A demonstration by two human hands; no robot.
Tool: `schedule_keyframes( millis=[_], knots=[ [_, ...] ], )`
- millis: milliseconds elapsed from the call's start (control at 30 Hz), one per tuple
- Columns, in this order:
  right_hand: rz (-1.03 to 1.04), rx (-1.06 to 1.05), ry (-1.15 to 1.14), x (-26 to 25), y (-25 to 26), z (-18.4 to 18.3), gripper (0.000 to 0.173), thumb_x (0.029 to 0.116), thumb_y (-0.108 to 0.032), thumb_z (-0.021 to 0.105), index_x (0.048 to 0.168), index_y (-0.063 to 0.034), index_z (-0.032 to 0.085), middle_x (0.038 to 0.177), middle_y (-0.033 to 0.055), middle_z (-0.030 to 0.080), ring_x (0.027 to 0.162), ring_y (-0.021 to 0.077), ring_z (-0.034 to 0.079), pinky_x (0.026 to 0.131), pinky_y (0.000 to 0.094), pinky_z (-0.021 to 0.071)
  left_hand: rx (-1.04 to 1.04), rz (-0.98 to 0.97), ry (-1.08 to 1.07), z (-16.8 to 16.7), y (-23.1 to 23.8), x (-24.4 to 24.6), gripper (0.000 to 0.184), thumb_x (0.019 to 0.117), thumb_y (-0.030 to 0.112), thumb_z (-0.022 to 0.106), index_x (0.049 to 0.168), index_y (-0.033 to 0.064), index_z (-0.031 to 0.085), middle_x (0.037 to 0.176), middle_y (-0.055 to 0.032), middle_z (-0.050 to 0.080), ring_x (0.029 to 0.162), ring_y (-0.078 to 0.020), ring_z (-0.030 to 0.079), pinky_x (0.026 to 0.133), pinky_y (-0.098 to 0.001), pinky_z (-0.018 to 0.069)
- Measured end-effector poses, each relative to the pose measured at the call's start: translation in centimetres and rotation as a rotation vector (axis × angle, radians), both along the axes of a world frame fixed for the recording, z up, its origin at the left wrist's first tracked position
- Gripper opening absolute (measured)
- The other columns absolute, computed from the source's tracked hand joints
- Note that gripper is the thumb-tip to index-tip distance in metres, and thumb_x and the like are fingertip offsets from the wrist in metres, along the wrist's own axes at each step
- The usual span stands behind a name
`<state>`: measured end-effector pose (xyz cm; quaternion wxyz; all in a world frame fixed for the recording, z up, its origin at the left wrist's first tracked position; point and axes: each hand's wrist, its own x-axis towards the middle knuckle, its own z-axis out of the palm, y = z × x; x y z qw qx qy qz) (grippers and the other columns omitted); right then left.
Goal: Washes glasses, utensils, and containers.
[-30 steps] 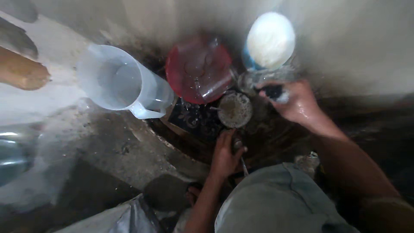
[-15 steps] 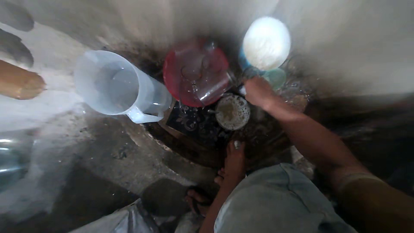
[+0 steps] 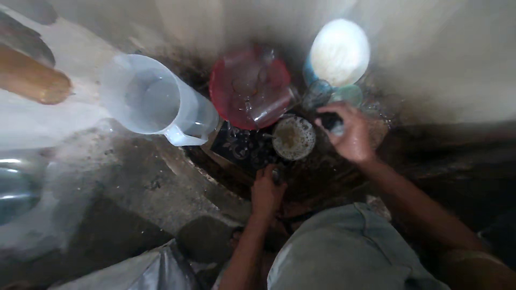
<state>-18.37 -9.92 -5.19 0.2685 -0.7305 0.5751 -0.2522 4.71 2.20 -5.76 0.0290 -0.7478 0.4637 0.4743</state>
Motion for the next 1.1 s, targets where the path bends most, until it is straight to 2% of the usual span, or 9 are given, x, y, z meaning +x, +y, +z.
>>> schedule_keyframes(
  millis=[100, 233, 400, 533, 667, 833, 933, 1033, 1100],
  knots=[
    [-0.061, 0.221, -0.209, 1.6, 3.0, -2.7, 0.031, 0.0883, -0.024, 0.082, 0.115, -0.0106, 0.071, 0.126, 0.0122, 0.062, 0.118, 0.0218, 0.061, 0.100, 0.0406, 0.0553, -0.027, -0.004, -0.080, -0.9, -1.9, 1.3, 0.058, 0.0892, 0.026, 0.078, 0.143, 0.0192, 0.056, 0.142, -0.0194, 0.055, 0.119, -0.0404, 0.062, 0.095, -0.0596, 0.0537],
    [-0.060, 0.628, -0.358, 3.6, 5.6, -3.7, 0.040, 0.0899, -0.027, 0.081, 0.125, -0.0138, 0.067, 0.121, 0.0057, 0.070, 0.107, 0.0163, 0.069, 0.092, 0.0415, 0.0600, 0.007, 0.009, -0.098, -2.3, -4.2, 2.0, 0.062, 0.0846, 0.014, 0.080, 0.142, 0.0212, 0.057, 0.150, -0.0240, 0.046, 0.119, -0.0447, 0.061, 0.094, -0.0618, 0.0540],
    [-0.100, 0.781, -0.528, 5.2, 6.8, -4.0, 0.046, 0.0916, -0.030, 0.079, 0.132, -0.0184, 0.062, 0.124, 0.0035, 0.069, 0.107, 0.0165, 0.069, 0.089, 0.0405, 0.0605, -0.012, 0.113, -0.046, -1.1, -5.0, 2.9, 0.085, 0.0767, 0.010, 0.087, 0.151, 0.0215, 0.047, 0.153, -0.0263, 0.039, 0.110, -0.0434, 0.066, 0.085, -0.0584, 0.0606],
    [-0.179, 0.870, -0.659, 5.5, 6.9, -3.8, 0.046, 0.1028, -0.053, 0.055, 0.137, -0.0215, 0.060, 0.117, 0.0065, 0.070, 0.096, 0.0221, 0.072, 0.078, 0.0453, 0.0638, 0.058, 0.078, -0.161, 1.1, -4.6, 3.9, 0.068, 0.0843, 0.021, 0.084, 0.141, 0.0040, 0.051, 0.128, -0.0258, 0.061, 0.110, -0.0421, 0.066, 0.093, -0.0600, 0.0554],
    [-0.187, 0.781, -0.561, 6.5, 6.9, -3.5, 0.055, 0.1047, -0.060, 0.043, 0.130, -0.0169, 0.064, 0.115, 0.0070, 0.070, 0.100, 0.0198, 0.070, 0.084, 0.0474, 0.0608, 0.092, -0.015, -0.235, 2.5, -4.0, 3.8, 0.029, 0.1005, 0.028, 0.064, 0.116, 0.0045, 0.069, 0.104, -0.0200, 0.072, 0.100, -0.0381, 0.070, 0.089, -0.0592, 0.0555],
    [-0.028, 0.462, -0.595, 7.9, 7.0, -2.7, 0.031, 0.1082, -0.024, 0.050, 0.131, -0.0100, 0.065, 0.131, 0.0026, 0.068, 0.120, 0.0126, 0.064, 0.102, 0.0372, 0.0556, -0.035, 0.012, -0.274, 5.5, -1.5, 4.4, 0.028, 0.1052, 0.027, 0.055, 0.127, 0.0116, 0.065, 0.106, -0.0189, 0.072, 0.099, -0.0399, 0.070, 0.085, -0.0631, 0.0548],
    [0.188, 0.116, -0.635, 8.7, 6.7, -2.0, 0.031, 0.1025, -0.015, 0.056, 0.128, 0.0005, 0.064, 0.136, 0.0125, 0.064, 0.130, 0.0219, 0.060, 0.108, 0.0421, 0.0533, -0.177, -0.101, -0.334, 9.4, 1.1, 4.2, 0.028, 0.1055, 0.023, 0.054, 0.129, 0.0108, 0.063, 0.098, -0.0165, 0.073, 0.086, -0.0378, 0.072, 0.075, -0.0593, 0.0576],
    [0.469, -0.155, -0.332, 9.8, 6.4, -1.1, 0.038, 0.1005, -0.042, 0.059, 0.125, -0.0148, 0.071, 0.135, 0.0070, 0.064, 0.131, 0.0244, 0.056, 0.109, 0.0491, 0.0446, -0.512, -0.259, -0.369, 11.2, 3.0, 3.5, 0.026, 0.1022, 0.021, 0.054, 0.121, 0.0098, 0.068, 0.084, -0.0099, 0.072, 0.069, -0.0304, 0.071, 0.056, -0.0500, 0.0572],
    [0.501, -0.344, -0.111, 10.6, 6.4, -1.2, 0.037, 0.0961, -0.056, 0.058, 0.107, -0.0243, 0.075, 0.112, -0.0005, 0.073, 0.112, 0.0217, 0.063, 0.102, 0.0511, 0.0395, -0.663, -0.314, -0.353, 11.7, 3.3, 3.3, 0.026, 0.1017, 0.022, 0.054, 0.119, 0.0110, 0.070, 0.086, -0.0071, 0.073, 0.068, -0.0257, 0.072, 0.054, -0.0432, 0.0564]
  ],
)
